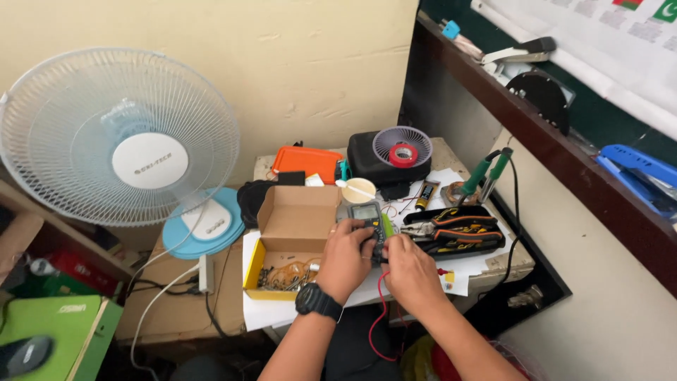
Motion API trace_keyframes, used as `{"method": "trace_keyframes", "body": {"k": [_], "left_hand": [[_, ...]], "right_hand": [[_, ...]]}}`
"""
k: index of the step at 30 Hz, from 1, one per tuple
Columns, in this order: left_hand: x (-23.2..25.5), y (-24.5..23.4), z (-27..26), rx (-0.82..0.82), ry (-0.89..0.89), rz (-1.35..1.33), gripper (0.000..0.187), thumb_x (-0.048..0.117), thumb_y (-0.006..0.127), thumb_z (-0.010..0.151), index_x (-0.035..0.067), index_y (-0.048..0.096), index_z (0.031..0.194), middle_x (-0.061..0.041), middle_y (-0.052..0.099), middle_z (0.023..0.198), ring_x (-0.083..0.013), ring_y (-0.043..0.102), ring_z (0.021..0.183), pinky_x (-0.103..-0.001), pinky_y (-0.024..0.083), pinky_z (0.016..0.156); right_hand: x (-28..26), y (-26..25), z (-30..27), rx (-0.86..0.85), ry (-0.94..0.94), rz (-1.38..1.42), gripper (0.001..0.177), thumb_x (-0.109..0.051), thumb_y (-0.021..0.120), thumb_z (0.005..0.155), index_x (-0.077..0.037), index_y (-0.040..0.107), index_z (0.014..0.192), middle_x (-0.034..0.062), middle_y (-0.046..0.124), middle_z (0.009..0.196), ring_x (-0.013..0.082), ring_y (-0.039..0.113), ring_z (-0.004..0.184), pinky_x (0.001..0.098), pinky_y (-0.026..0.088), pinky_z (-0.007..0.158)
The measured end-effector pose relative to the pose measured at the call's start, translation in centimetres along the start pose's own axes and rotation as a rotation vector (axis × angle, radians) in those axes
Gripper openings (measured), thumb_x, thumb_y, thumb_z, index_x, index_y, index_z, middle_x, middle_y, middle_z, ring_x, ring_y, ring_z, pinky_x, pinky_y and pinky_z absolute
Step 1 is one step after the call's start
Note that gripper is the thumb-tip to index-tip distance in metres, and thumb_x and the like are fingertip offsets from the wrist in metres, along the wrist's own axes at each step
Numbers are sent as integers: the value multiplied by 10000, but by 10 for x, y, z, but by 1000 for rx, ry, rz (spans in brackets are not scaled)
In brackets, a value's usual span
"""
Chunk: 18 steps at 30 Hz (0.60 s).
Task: The person opens a yellow box containing a multimeter and probes, then uses the multimeter to test a black USB cable. They connect the probes to the cable's connector and adjust the multimeter dial before placing the equipment back into the box.
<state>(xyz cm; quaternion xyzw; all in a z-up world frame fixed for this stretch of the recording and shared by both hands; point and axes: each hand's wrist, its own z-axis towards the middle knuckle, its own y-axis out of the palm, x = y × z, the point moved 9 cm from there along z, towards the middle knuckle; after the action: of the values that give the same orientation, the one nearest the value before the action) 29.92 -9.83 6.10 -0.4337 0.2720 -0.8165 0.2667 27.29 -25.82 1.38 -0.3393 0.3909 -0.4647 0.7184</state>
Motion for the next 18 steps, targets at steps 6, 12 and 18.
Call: {"method": "trace_keyframes", "body": {"k": [6,12,18], "left_hand": [[-5,5,1,-11,-45,35,274,227,855,987,153,915,1244,-78,768,1302,-405,736,1279,-496,637,1104],[0,1,-2,-44,-80,33,293,257,836,1003,183,907,1278,-66,753,1337,-448,734,1254,-518,656,1074],[-11,8,3,-46,-53,16,267,254,851,1005,225,912,1264,-29,754,1339,-434,748,1247,-483,666,1070]], "right_hand": [[19,24,-1,-81,-5,-129,388,-262,687,989,-178,581,1353,91,730,1015,437,837,902,607,665,842],[-21,-90,41,-152,44,153,382,-247,714,998,-229,592,1359,144,847,1083,496,822,1085,607,626,921],[-5,-29,17,-150,129,160,223,-385,848,952,-280,827,1147,24,838,1054,333,846,1083,484,669,935]]}}
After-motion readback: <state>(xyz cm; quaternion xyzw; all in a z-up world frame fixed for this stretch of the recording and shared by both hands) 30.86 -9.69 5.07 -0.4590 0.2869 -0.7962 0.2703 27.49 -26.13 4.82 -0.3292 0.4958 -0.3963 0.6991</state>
